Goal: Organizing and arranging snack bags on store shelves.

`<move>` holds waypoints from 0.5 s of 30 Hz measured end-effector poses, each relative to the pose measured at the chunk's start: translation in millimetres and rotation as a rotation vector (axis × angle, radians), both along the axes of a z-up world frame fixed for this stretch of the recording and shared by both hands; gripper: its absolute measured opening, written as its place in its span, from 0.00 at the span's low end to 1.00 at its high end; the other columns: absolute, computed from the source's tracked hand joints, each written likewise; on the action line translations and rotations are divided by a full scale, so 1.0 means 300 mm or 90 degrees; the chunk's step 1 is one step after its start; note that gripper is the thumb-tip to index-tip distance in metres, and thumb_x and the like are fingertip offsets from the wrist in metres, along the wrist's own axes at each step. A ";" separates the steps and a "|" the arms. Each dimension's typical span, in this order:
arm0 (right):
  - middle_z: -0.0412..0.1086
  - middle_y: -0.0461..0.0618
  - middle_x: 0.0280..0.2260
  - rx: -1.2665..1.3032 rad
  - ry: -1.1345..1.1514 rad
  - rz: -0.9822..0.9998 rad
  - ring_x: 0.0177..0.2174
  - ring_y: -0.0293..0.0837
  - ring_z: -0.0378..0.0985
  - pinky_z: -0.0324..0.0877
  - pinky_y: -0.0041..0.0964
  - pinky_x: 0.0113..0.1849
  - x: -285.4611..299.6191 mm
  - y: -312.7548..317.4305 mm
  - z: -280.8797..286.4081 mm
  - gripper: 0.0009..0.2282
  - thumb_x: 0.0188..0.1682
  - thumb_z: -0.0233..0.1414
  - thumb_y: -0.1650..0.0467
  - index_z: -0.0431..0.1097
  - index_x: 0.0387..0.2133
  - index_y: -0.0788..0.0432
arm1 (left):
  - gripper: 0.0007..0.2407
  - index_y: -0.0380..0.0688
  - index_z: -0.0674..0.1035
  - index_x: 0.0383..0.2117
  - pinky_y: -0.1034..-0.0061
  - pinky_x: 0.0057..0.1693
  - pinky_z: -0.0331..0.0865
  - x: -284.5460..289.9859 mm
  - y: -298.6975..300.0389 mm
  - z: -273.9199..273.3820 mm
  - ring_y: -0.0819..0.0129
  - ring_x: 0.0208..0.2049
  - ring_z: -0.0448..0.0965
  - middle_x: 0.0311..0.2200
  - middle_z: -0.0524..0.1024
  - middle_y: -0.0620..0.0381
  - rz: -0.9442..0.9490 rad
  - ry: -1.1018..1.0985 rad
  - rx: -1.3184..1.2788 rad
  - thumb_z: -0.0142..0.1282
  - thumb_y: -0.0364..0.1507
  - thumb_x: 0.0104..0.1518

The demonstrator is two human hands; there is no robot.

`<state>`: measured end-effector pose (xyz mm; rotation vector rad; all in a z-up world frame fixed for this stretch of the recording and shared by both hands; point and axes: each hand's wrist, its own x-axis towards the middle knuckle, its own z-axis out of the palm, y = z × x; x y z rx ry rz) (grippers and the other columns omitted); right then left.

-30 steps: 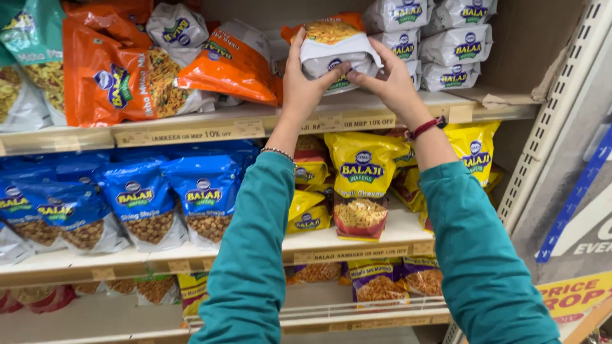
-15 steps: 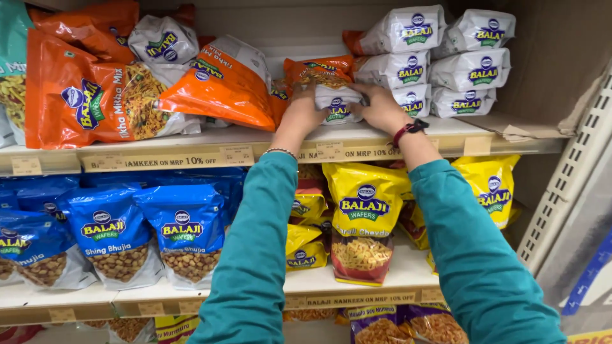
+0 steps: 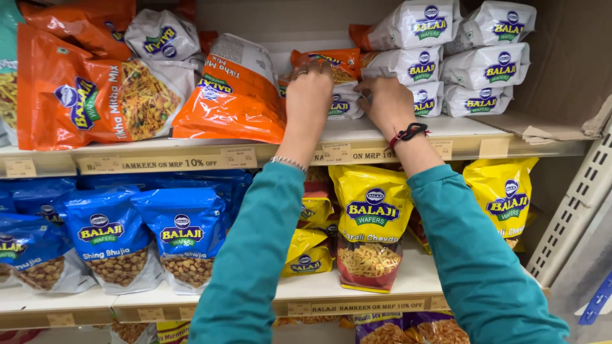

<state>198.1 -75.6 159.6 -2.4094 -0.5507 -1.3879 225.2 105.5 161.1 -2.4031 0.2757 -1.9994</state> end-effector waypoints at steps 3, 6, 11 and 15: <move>0.79 0.55 0.33 -0.036 -0.017 -0.040 0.35 0.57 0.80 0.74 0.50 0.39 -0.023 0.012 -0.003 0.11 0.43 0.62 0.68 0.81 0.40 0.49 | 0.18 0.42 0.83 0.39 0.52 0.58 0.67 -0.251 0.097 0.022 0.53 0.44 0.81 0.36 0.81 0.49 -0.034 0.086 0.059 0.62 0.43 0.50; 0.77 0.56 0.34 -0.015 -0.001 -0.059 0.35 0.57 0.79 0.74 0.50 0.39 -0.068 0.033 0.010 0.11 0.44 0.61 0.68 0.81 0.40 0.49 | 0.32 0.43 0.83 0.43 0.33 0.66 0.32 -0.397 0.245 -0.004 0.42 0.59 0.69 0.46 0.78 0.42 -0.023 0.061 0.063 0.61 0.60 0.47; 0.73 0.50 0.39 0.006 -0.222 0.082 0.42 0.53 0.75 0.73 0.47 0.39 -0.142 0.063 0.005 0.10 0.47 0.57 0.72 0.80 0.42 0.54 | 0.51 0.58 0.72 0.60 0.25 0.61 0.35 -0.474 0.428 -0.077 0.33 0.65 0.58 0.63 0.64 0.38 -0.057 0.200 0.150 0.65 0.67 0.20; 0.73 0.49 0.40 -0.013 -0.237 0.173 0.44 0.51 0.76 0.74 0.44 0.45 -0.201 0.090 -0.015 0.08 0.51 0.56 0.71 0.79 0.42 0.54 | 0.51 0.61 0.67 0.64 0.34 0.63 0.49 -0.492 0.481 -0.101 0.40 0.64 0.61 0.66 0.62 0.43 -0.067 0.233 0.201 0.70 0.57 0.22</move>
